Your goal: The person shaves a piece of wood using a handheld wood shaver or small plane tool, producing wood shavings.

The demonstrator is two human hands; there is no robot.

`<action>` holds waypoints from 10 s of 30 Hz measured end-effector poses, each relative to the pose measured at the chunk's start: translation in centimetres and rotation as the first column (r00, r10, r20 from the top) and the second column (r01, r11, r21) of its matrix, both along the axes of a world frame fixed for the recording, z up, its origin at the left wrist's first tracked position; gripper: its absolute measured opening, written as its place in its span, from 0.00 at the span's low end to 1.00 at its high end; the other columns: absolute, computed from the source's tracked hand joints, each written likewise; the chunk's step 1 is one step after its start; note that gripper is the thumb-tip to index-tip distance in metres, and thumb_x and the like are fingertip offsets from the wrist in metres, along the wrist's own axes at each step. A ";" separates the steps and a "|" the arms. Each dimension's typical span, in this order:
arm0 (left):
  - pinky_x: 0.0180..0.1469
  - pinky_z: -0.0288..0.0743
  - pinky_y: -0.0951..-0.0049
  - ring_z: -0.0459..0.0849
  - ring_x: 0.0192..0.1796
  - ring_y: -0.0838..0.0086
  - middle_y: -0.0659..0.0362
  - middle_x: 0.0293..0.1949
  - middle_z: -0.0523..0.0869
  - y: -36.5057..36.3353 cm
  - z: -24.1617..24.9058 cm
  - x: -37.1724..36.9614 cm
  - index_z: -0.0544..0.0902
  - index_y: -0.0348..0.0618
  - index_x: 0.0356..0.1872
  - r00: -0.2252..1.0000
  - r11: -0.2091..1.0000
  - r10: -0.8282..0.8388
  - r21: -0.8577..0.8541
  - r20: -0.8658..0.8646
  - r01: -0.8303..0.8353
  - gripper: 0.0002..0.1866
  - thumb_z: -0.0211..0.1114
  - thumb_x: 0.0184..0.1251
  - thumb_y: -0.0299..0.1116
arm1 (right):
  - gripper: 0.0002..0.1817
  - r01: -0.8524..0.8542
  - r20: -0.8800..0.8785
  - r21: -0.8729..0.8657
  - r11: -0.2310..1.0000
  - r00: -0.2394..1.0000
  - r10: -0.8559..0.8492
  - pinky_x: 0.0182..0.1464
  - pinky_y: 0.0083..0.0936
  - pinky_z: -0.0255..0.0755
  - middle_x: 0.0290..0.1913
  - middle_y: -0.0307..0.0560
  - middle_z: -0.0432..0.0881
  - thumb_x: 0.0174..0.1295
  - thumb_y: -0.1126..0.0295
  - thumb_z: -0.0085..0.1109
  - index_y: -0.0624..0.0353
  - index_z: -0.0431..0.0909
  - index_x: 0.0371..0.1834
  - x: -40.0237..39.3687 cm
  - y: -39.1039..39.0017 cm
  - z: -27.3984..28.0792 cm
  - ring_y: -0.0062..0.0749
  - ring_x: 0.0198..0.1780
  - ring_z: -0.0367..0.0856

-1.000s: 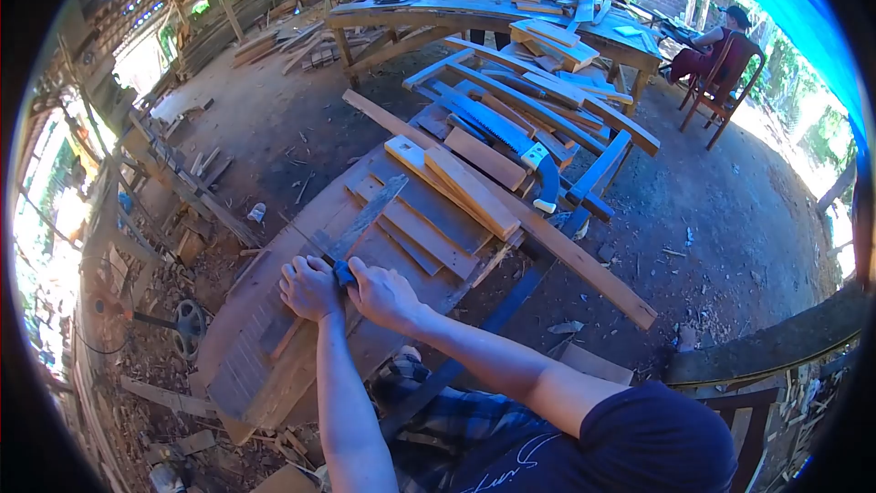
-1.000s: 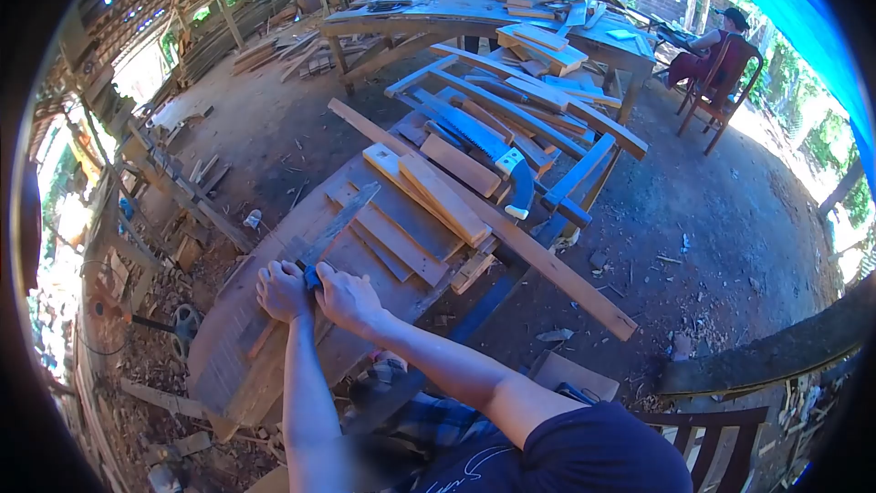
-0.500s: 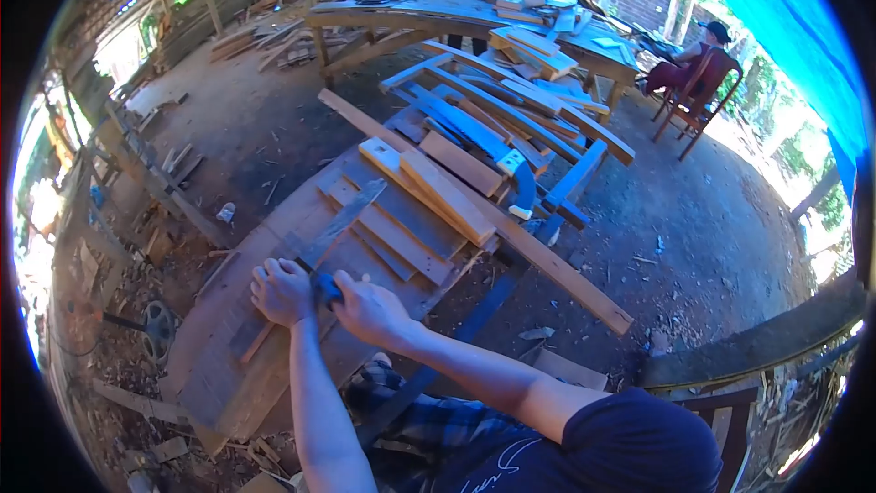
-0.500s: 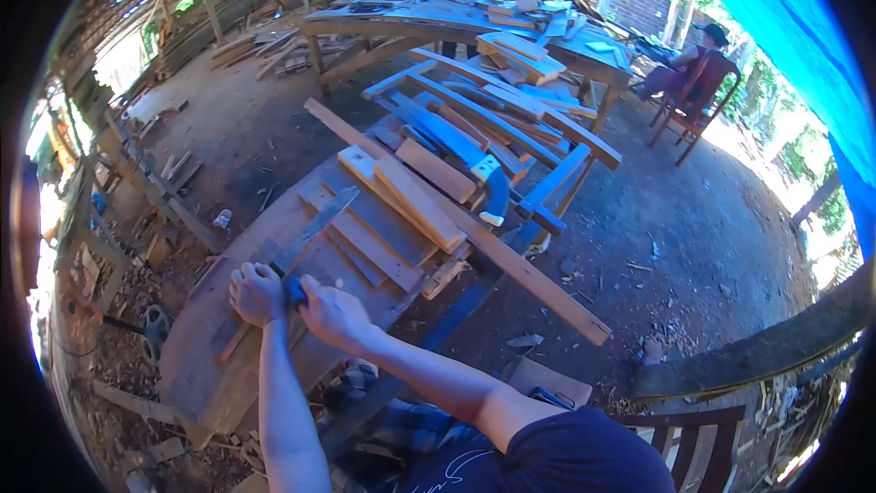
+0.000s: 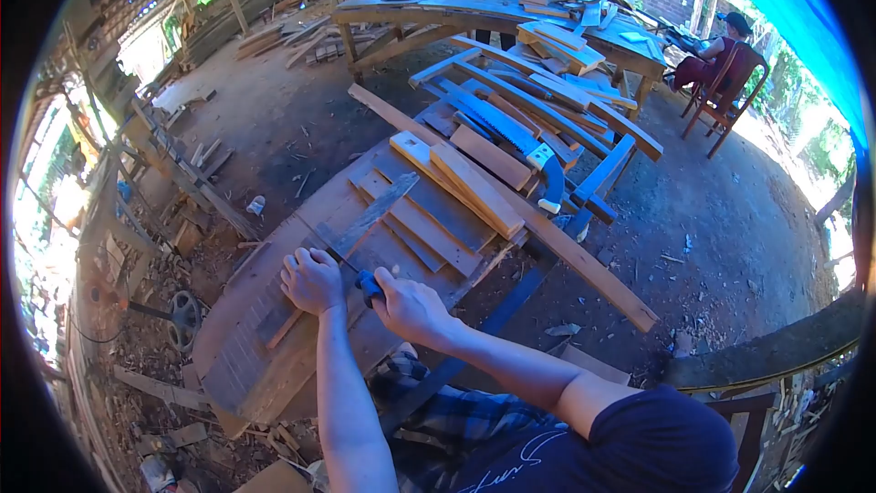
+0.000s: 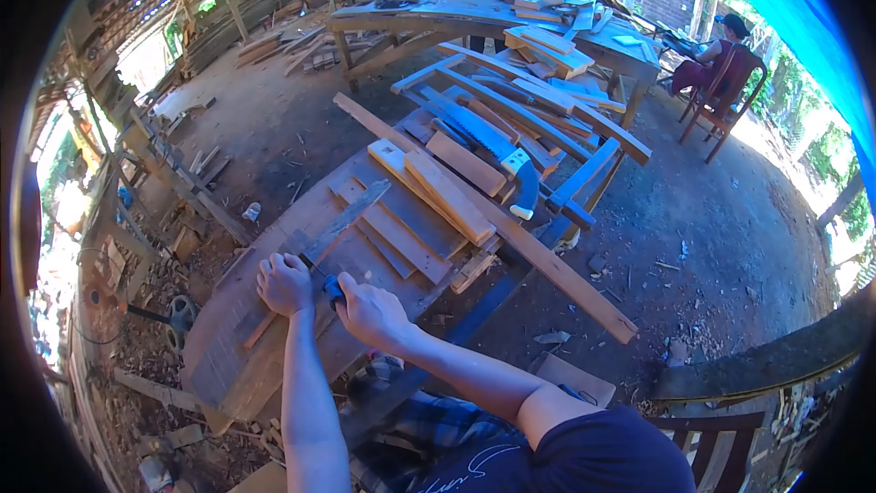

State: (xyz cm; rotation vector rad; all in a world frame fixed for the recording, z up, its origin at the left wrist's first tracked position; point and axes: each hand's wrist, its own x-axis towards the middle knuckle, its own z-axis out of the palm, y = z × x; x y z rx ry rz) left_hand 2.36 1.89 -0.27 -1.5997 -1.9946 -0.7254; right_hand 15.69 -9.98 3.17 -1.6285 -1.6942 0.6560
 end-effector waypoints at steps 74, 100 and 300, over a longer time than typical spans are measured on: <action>0.43 0.73 0.56 0.81 0.40 0.58 0.56 0.36 0.81 0.6 -0.4 0.1 0.79 0.46 0.27 0.998 0.999 0.003 0.037 0.069 -0.006 0.10 0.58 0.61 0.41 | 0.12 -0.011 0.088 0.088 0.996 0.996 0.003 0.35 0.56 0.74 0.27 0.66 0.81 0.64 0.64 0.54 0.59 0.68 0.43 -0.6 2.8 -0.8 0.67 0.32 0.81; 0.40 0.74 0.56 0.81 0.38 0.59 0.56 0.34 0.80 0.7 -0.4 -0.2 0.78 0.46 0.26 0.999 1.000 -0.007 0.017 0.048 0.007 0.10 0.57 0.62 0.40 | 0.14 0.009 0.047 0.044 0.999 0.999 -0.011 0.40 0.57 0.74 0.31 0.67 0.82 0.64 0.63 0.54 0.59 0.68 0.46 -2.1 5.3 -0.3 0.65 0.36 0.82; 0.40 0.74 0.56 0.81 0.38 0.58 0.55 0.34 0.81 0.6 -0.3 -0.1 0.80 0.47 0.29 0.999 1.000 -0.017 0.016 -0.038 0.018 0.10 0.56 0.63 0.40 | 0.14 -0.017 -0.022 -0.026 1.000 1.000 0.017 0.41 0.54 0.73 0.33 0.68 0.82 0.64 0.63 0.52 0.60 0.66 0.46 -0.3 1.9 0.2 0.65 0.38 0.81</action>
